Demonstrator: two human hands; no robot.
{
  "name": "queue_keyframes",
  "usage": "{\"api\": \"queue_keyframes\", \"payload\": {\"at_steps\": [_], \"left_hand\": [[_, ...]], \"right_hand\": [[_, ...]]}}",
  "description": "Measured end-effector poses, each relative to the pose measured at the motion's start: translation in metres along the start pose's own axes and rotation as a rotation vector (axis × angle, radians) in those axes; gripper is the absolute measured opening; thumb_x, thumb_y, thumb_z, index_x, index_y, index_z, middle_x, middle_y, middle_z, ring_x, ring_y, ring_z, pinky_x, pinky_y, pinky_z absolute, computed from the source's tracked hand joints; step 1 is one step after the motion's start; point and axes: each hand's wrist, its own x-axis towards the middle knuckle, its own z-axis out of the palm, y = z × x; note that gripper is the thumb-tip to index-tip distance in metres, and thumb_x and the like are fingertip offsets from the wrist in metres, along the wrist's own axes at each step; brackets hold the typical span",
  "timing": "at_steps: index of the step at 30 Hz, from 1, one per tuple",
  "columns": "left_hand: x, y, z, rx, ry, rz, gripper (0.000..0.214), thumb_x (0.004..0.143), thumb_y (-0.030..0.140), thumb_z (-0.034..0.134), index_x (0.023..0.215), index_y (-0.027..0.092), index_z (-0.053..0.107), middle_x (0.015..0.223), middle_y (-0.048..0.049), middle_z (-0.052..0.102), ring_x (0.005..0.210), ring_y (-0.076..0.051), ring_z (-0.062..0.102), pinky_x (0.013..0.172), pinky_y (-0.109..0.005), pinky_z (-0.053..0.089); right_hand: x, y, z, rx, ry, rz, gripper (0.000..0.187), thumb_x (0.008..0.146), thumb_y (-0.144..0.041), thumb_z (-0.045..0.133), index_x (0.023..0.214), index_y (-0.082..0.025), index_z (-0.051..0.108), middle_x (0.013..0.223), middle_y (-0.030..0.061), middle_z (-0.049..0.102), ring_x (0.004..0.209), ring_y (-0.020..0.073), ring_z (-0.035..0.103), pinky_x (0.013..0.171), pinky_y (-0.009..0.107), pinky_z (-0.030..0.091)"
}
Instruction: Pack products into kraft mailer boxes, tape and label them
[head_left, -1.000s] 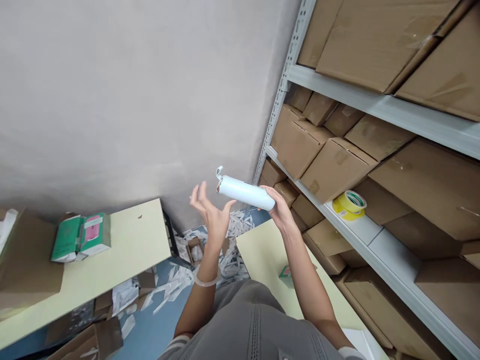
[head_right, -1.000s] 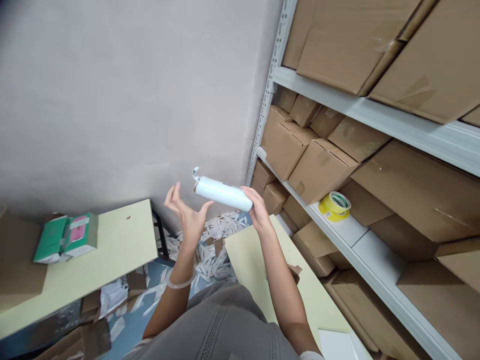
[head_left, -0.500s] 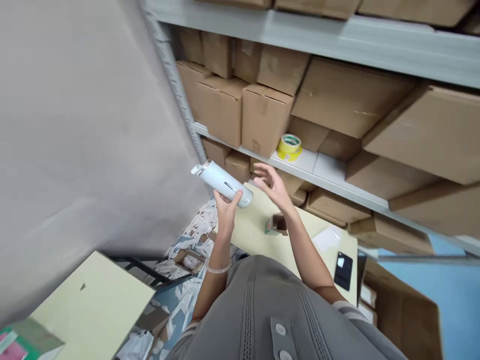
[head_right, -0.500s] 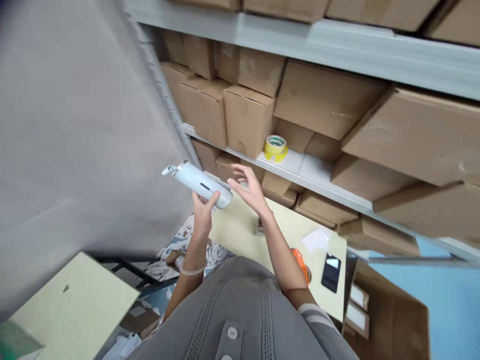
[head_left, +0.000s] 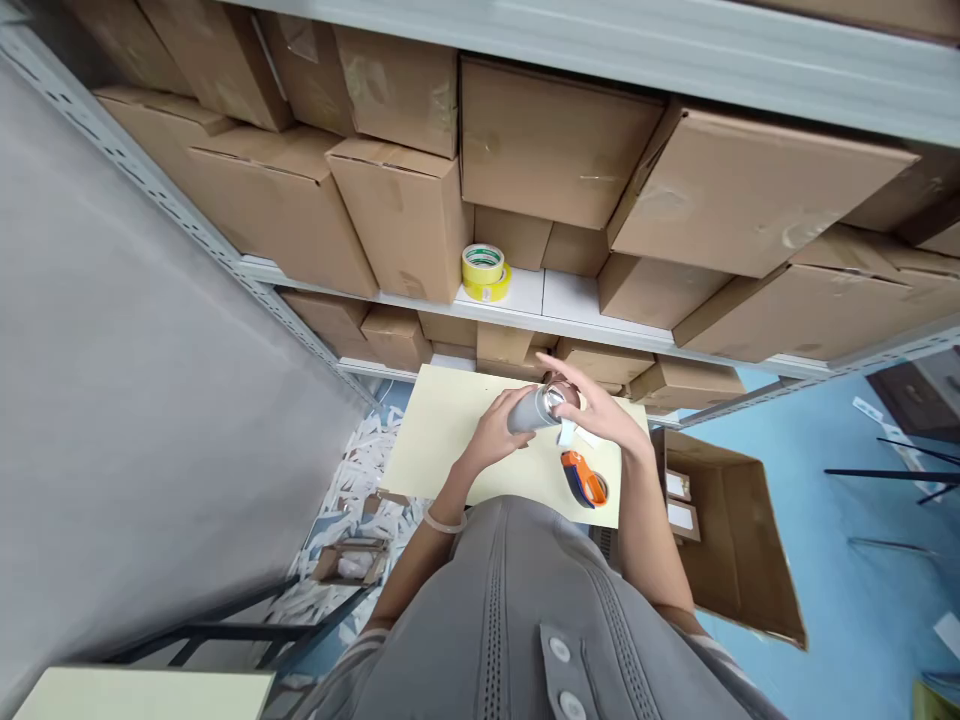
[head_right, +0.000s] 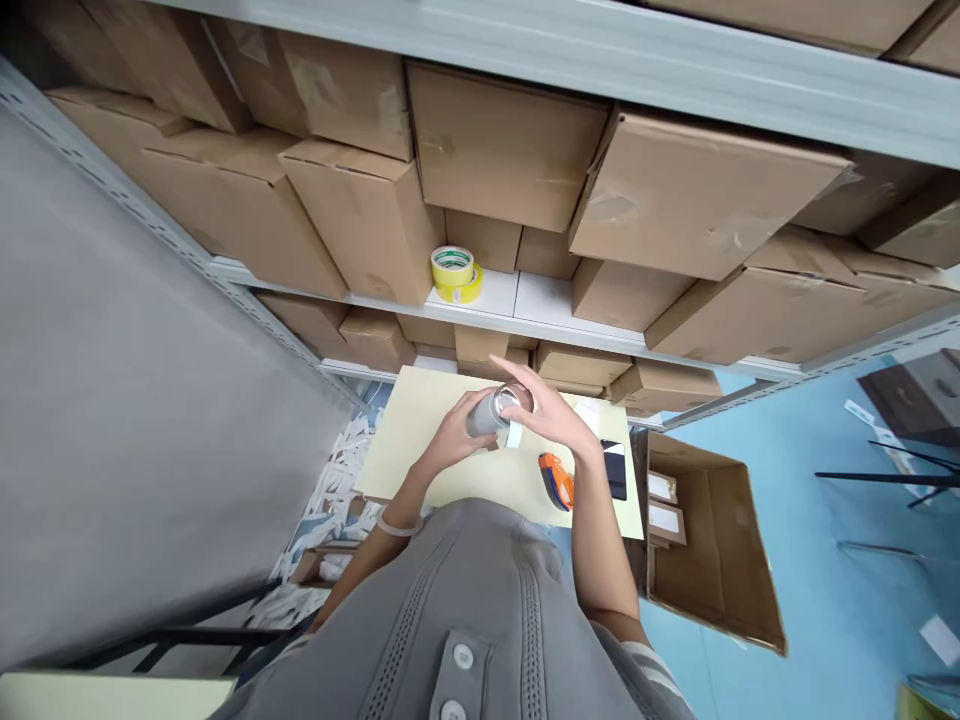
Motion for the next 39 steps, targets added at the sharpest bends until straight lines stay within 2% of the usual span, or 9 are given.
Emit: {"api": "queue_keyframes", "payload": {"at_steps": [5, 11, 16, 20, 24, 30, 33, 36, 39], "left_hand": [[0.008, -0.020, 0.012, -0.108, -0.058, -0.016, 0.076, 0.072, 0.026, 0.077, 0.142, 0.025, 0.047, 0.136, -0.0112, 0.054, 0.124, -0.031, 0.053, 0.102, -0.047, 0.049], [0.009, -0.038, 0.010, -0.192, -0.043, -0.067, 0.067, 0.074, 0.034, 0.077, 0.135, 0.021, 0.053, 0.129, -0.0138, 0.059, 0.113, -0.030, 0.059, 0.089, -0.042, 0.055], [0.005, -0.063, 0.006, -0.155, -0.011, -0.065, 0.065, 0.073, 0.034, 0.078, 0.133, 0.024, 0.054, 0.131, -0.0121, 0.059, 0.121, -0.030, 0.056, 0.102, -0.045, 0.047], [-0.003, -0.087, 0.015, 0.059, 0.026, -0.161, 0.081, 0.074, 0.032, 0.077, 0.145, 0.024, 0.039, 0.140, -0.0136, 0.054, 0.134, -0.031, 0.048, 0.119, -0.056, 0.020], [-0.013, -0.104, 0.028, 0.277, 0.005, -0.256, 0.097, 0.068, 0.035, 0.082, 0.148, 0.025, 0.028, 0.146, -0.0143, 0.047, 0.140, -0.034, 0.038, 0.119, -0.062, 0.001], [-0.020, -0.123, 0.033, 0.366, -0.003, -0.319, 0.097, 0.072, 0.032, 0.079, 0.150, 0.020, 0.022, 0.150, -0.0192, 0.043, 0.142, -0.036, 0.034, 0.117, -0.064, 0.000], [-0.027, -0.132, 0.032, 0.349, -0.034, -0.355, 0.095, 0.072, 0.038, 0.080, 0.148, 0.018, 0.027, 0.149, -0.0212, 0.043, 0.142, -0.038, 0.033, 0.116, -0.066, 0.002], [-0.033, -0.138, 0.033, 0.344, -0.050, -0.347, 0.084, 0.074, 0.041, 0.077, 0.144, 0.019, 0.035, 0.147, -0.0190, 0.047, 0.139, -0.037, 0.037, 0.117, -0.064, 0.005], [-0.036, -0.141, 0.037, 0.370, -0.041, -0.341, 0.073, 0.079, 0.041, 0.072, 0.142, 0.023, 0.040, 0.145, -0.0145, 0.051, 0.137, -0.034, 0.040, 0.118, -0.062, 0.007]], "right_hand": [[-0.016, 0.032, 0.001, -0.001, -0.043, 0.048, 0.070, 0.068, -0.049, 0.082, 0.131, -0.028, 0.060, 0.132, 0.0076, 0.061, 0.120, 0.0282, 0.056, 0.104, 0.039, 0.043], [-0.007, 0.038, 0.024, -0.231, 0.003, 0.075, 0.056, 0.069, -0.033, 0.079, 0.122, -0.032, 0.063, 0.110, 0.0019, 0.068, 0.083, 0.0201, 0.060, 0.080, 0.032, 0.049], [-0.002, 0.051, 0.040, -0.422, 0.027, 0.040, 0.052, 0.069, -0.030, 0.074, 0.119, -0.032, 0.063, 0.102, -0.0005, 0.068, 0.073, 0.0172, 0.057, 0.078, 0.030, 0.047], [-0.002, 0.077, 0.050, -0.397, 0.118, 0.065, 0.050, 0.068, -0.032, 0.073, 0.117, -0.030, 0.063, 0.107, 0.0008, 0.068, 0.075, 0.0172, 0.058, 0.078, 0.030, 0.047], [0.001, 0.095, 0.061, -0.370, 0.186, 0.108, 0.049, 0.067, -0.035, 0.074, 0.114, -0.028, 0.062, 0.103, 0.0002, 0.068, 0.078, 0.0176, 0.059, 0.080, 0.030, 0.047], [0.002, 0.094, 0.062, -0.411, 0.249, 0.140, 0.051, 0.067, -0.040, 0.075, 0.114, -0.028, 0.061, 0.100, 0.0002, 0.069, 0.076, 0.0182, 0.059, 0.081, 0.031, 0.047], [-0.002, 0.095, 0.059, -0.441, 0.263, 0.182, 0.050, 0.068, -0.041, 0.075, 0.114, -0.027, 0.061, 0.084, -0.0024, 0.067, 0.065, 0.0159, 0.054, 0.074, 0.029, 0.047], [-0.004, 0.103, 0.061, -0.490, 0.295, 0.227, 0.049, 0.071, -0.044, 0.072, 0.116, -0.027, 0.059, 0.074, -0.0046, 0.063, 0.061, 0.0150, 0.052, 0.070, 0.028, 0.046], [-0.005, 0.118, 0.070, -0.585, 0.280, 0.256, 0.048, 0.073, -0.044, 0.070, 0.117, -0.028, 0.057, 0.082, -0.0033, 0.065, 0.067, 0.0164, 0.057, 0.073, 0.029, 0.047]]}}
